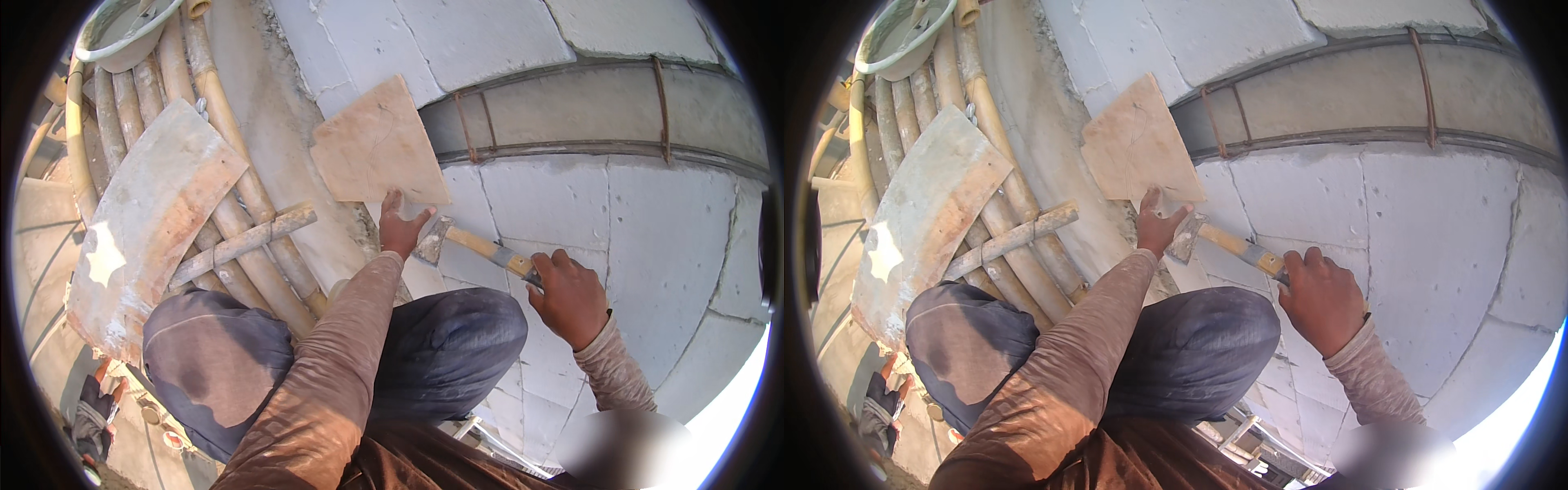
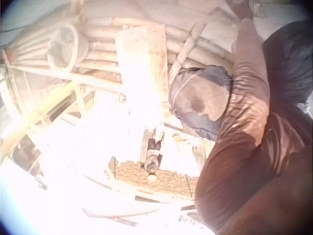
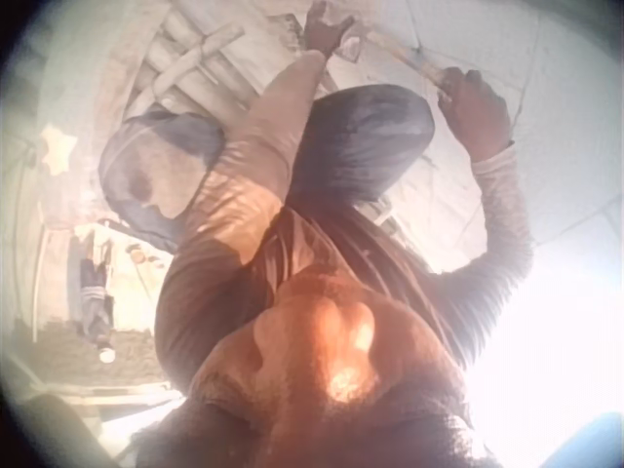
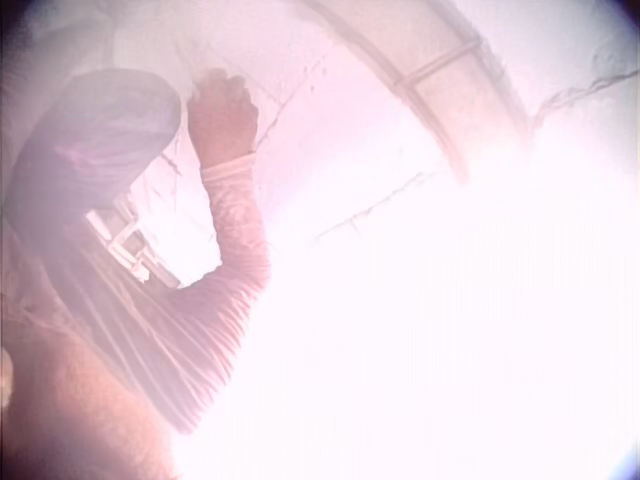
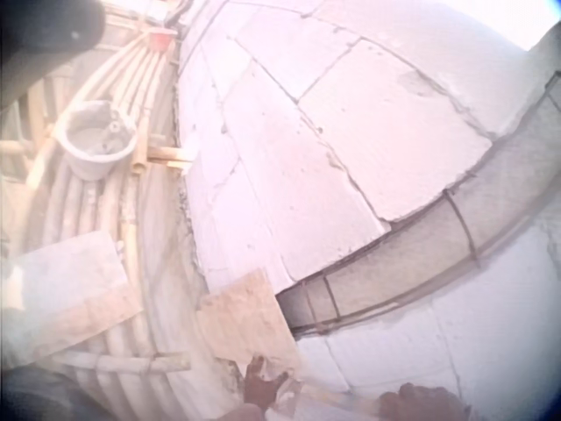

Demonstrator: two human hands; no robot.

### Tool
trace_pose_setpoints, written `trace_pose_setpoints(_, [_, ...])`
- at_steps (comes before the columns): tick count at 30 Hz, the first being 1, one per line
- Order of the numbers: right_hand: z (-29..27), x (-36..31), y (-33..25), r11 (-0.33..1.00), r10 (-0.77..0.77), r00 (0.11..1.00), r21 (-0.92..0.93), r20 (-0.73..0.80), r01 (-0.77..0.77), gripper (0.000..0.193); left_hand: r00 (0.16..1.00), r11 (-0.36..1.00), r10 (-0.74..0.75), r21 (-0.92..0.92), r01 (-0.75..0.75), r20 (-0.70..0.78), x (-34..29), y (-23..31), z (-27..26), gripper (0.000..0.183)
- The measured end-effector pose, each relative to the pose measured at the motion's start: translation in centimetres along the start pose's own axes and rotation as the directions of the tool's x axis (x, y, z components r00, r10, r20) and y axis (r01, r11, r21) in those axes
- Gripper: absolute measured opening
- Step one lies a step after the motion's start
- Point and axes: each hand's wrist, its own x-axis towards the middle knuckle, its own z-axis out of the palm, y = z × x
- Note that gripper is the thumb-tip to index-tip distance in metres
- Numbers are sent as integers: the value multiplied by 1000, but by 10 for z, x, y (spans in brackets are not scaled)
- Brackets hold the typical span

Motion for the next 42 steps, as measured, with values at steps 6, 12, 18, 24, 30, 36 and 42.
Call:
trace_pose_setpoints(6, [-12,17,-7,909,-169,986,-389,-13,151,12,999,998,43,-38,-43,-7,4,-7,-2,90])
trace_pose_setpoints(12, [-15,43,-18,902,-180,968,-423,-178,90,11,999,999,20,-30,-19,32,0,-1,-1,86])
trace_pose_setpoints(18, [-24,39,-27,884,-218,972,-440,-88,158,13,998,996,14,89,-20,66,0,8,-11,84])
trace_pose_setpoints(24, [-14,40,-23,899,-168,981,-422,-93,114,15,996,992,20,120,-30,82,0,11,-9,79])
trace_pose_setpoints(30, [-22,45,-11,969,-143,978,-222,-153,107,27,998,992,55,-119,-53,11,16,-22,-4,64])
trace_pose_setpoints(36, [-21,35,0,918,-52,999,395,17,41,30,999,999,-26,-20,27,39,8,-7,-10,53])
trace_pose_setpoints(42, [9,37,-16,980,-63,997,188,-43,70,30,993,996,76,50,-71,-95,0,-6,1,54])
